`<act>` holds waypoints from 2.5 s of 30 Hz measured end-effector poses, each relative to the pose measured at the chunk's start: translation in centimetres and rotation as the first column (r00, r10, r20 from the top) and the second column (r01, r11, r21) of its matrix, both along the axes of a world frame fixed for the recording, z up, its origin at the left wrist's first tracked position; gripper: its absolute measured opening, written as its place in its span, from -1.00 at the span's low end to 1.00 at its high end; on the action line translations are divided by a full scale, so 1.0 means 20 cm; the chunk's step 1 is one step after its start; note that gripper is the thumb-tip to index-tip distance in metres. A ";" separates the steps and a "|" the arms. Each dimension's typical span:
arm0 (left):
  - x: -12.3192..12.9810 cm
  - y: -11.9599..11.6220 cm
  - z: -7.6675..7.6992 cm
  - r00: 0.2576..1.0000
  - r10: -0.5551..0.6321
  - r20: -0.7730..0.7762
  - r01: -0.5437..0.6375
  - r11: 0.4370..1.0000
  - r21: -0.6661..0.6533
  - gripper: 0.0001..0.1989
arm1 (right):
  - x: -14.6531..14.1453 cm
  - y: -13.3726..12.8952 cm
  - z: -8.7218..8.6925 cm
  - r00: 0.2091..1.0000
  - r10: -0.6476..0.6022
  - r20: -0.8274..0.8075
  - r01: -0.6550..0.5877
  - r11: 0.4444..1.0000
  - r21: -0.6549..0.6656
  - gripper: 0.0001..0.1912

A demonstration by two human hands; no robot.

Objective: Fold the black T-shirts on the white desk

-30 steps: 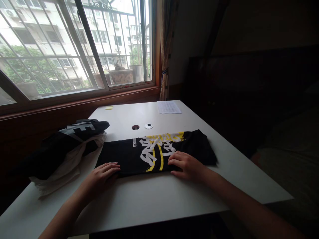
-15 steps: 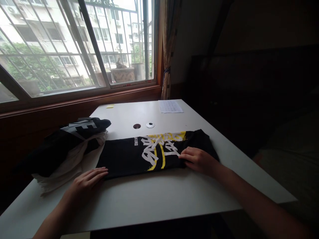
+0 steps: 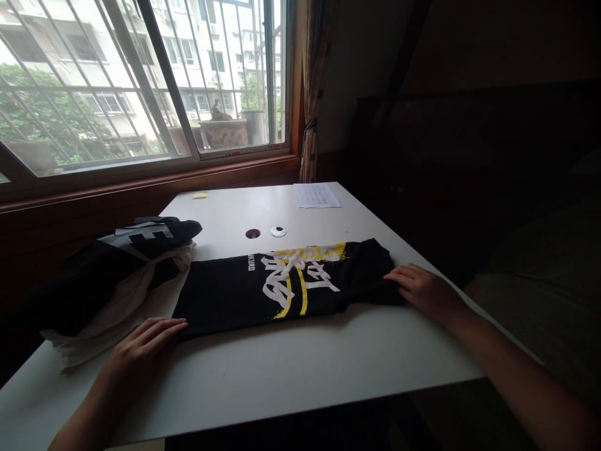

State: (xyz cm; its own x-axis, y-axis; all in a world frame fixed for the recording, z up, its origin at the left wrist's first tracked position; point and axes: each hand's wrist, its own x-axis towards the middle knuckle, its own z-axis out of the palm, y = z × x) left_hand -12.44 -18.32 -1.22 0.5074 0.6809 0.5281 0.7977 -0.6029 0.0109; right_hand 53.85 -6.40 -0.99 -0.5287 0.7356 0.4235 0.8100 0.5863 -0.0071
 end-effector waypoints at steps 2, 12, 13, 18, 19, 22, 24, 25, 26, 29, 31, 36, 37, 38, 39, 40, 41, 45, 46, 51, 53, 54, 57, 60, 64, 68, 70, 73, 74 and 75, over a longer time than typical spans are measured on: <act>0.00 0.00 0.00 1.000 -0.002 -0.019 0.002 1.000 0.016 -0.72 | 0.04 0.01 -0.02 0.999 -0.047 -0.022 0.048 0.998 0.028 -0.58; -0.01 -0.04 0.01 0.996 0.036 -0.076 -0.035 0.999 0.023 -0.63 | 0.01 0.10 0.10 0.971 -0.095 -0.220 0.110 0.992 0.059 -0.62; -0.01 -0.03 0.01 0.997 0.022 -0.079 -0.020 1.000 0.021 -0.64 | 0.01 0.10 0.11 0.969 -0.099 -0.228 0.114 0.992 0.054 -0.62; 0.00 -0.04 0.01 0.998 -0.022 -0.063 0.024 1.000 0.018 -0.66 | 0.02 0.11 0.09 0.961 -0.108 -0.255 0.119 0.992 0.029 -0.66; -0.01 -0.04 0.01 0.998 -0.016 -0.057 0.017 1.000 0.025 -0.66 | 0.03 0.11 0.08 0.961 -0.103 -0.257 0.114 0.993 0.026 -0.66; 0.00 -0.05 0.02 0.999 0.009 -0.040 -0.008 0.999 0.042 -0.63 | 0.05 0.09 0.06 0.961 -0.097 -0.259 0.111 0.993 0.040 -0.65; 0.01 -0.05 0.03 0.999 -0.006 -0.035 0.008 0.999 0.048 -0.64 | 0.06 0.09 0.05 0.964 -0.097 -0.249 0.112 0.992 0.050 -0.65; 0.02 -0.05 0.04 0.999 -0.026 -0.034 0.027 0.999 0.047 -0.67 | 0.07 0.09 0.05 0.967 -0.089 -0.239 0.104 0.993 0.051 -0.65; 0.03 -0.05 0.05 0.998 -0.045 -0.032 0.046 0.998 0.047 -0.70 | 0.08 0.10 0.04 0.971 -0.076 -0.227 0.089 0.995 0.051 -0.65; 0.07 -0.04 0.08 0.997 -0.071 -0.013 0.071 0.996 0.049 -0.79 | 0.08 0.10 0.02 0.984 -0.022 -0.174 0.028 0.999 0.030 -0.63; 0.08 -0.04 0.09 0.998 -0.069 -0.003 0.069 0.996 0.048 -0.81 | 0.05 0.08 0.01 0.990 -0.003 -0.138 0.007 1.000 0.025 -0.58; 0.07 -0.04 0.06 0.998 -0.060 -0.003 0.060 0.998 0.025 -0.83 | -0.17 -0.05 0.07 0.989 0.124 -0.084 -0.122 0.992 0.024 -0.49; 0.06 -0.03 0.05 0.998 -0.058 -0.007 0.058 0.998 0.024 -0.83 | -0.24 -0.08 0.09 0.985 0.156 -0.080 -0.155 0.988 0.014 -0.50; 0.06 -0.03 0.05 0.998 -0.054 -0.013 0.055 0.998 0.022 -0.83 | -0.30 -0.11 0.10 0.978 0.190 -0.082 -0.189 0.982 0.012 -0.52; 0.05 -0.03 0.04 0.998 -0.053 -0.021 0.054 0.998 0.017 -0.84 | -0.37 -0.13 0.11 0.969 0.231 -0.084 -0.230 0.973 0.020 -0.55; 0.05 -0.03 0.04 0.998 -0.054 -0.028 0.055 0.998 0.013 -0.84 | -0.44 -0.14 0.11 0.960 0.270 -0.075 -0.270 0.963 0.017 -0.58; 0.05 -0.03 0.04 0.998 -0.057 -0.032 0.057 0.998 0.011 -0.83 | -0.49 -0.15 0.11 0.950 0.306 -0.064 -0.306 0.952 0.014 -0.61; 0.04 -0.03 0.02 0.998 -0.052 -0.025 0.051 0.999 -0.010 -0.83 | -0.62 -0.15 0.08 0.933 0.361 -0.007 -0.361 0.933 0.006 -0.71; 0.04 -0.02 0.01 0.999 -0.046 -0.018 0.045 0.999 -0.014 -0.84 | -0.62 -0.14 0.07 0.935 0.355 0.007 -0.355 0.935 0.012 -0.72; 0.01 0.00 -0.05 1.000 0.014 -0.015 -0.015 0.999 -0.052 -0.82 | -0.61 -0.14 0.09 0.944 0.323 0.064 -0.326 0.944 0.057 -0.70; 0.00 0.00 -0.06 1.000 0.024 -0.013 -0.025 0.997 -0.069 -0.79 | -0.60 -0.15 0.09 0.943 0.325 0.067 -0.329 0.942 0.071 -0.69; 0.00 0.00 -0.07 1.000 0.025 -0.009 -0.026 0.997 -0.074 -0.77 | -0.60 -0.15 0.09 0.943 0.328 0.061 -0.332 0.941 0.072 -0.69; -0.01 0.00 -0.08 1.000 0.024 0.002 -0.024 0.996 -0.088 -0.78 | -0.58 -0.15 0.06 0.937 0.348 0.021 -0.348 0.935 0.062 -0.67; -0.02 -0.01 -0.08 1.000 0.019 0.011 -0.018 0.994 -0.108 -0.84 | -0.55 -0.15 0.03 0.932 0.362 -0.018 -0.361 0.931 0.047 -0.67; -0.01 -0.01 -0.08 0.999 0.024 0.024 -0.021 0.995 -0.102 -0.92 | -0.54 -0.14 0.03 0.930 0.360 -0.078 -0.357 0.933 0.048 -0.66; 0.01 -0.02 -0.06 0.999 0.022 0.038 -0.020 0.997 -0.070 -0.96 | -0.55 -0.14 0.07 0.930 0.352 -0.109 -0.344 0.935 0.083 -0.66; 0.01 -0.02 -0.06 0.999 0.025 0.044 -0.023 0.998 -0.051 -0.96 | -0.56 -0.13 0.09 0.933 0.340 -0.117 -0.331 0.939 0.096 -0.67; 0.00 -0.02 -0.06 0.998 0.044 0.049 -0.042 0.999 -0.034 -0.94 | -0.57 -0.13 0.09 0.928 0.341 -0.147 -0.331 0.940 0.087 -0.67; 0.00 -0.02 -0.07 0.997 0.052 0.050 -0.051 0.998 -0.033 -0.93 | -0.57 -0.13 0.08 0.924 0.346 -0.162 -0.337 0.938 0.081 -0.67; 0.00 -0.02 -0.07 0.997 0.061 0.052 -0.059 0.998 -0.035 -0.92 | -0.58 -0.14 0.07 0.920 0.350 -0.177 -0.342 0.937 0.073 -0.67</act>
State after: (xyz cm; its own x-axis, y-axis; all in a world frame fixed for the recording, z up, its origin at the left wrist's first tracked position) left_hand -12.54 -18.64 -2.68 0.4367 0.7270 0.5299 0.8302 -0.5525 0.0738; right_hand 42.27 -9.11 0.47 -0.6571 0.5014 0.5629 0.5431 0.8327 -0.1077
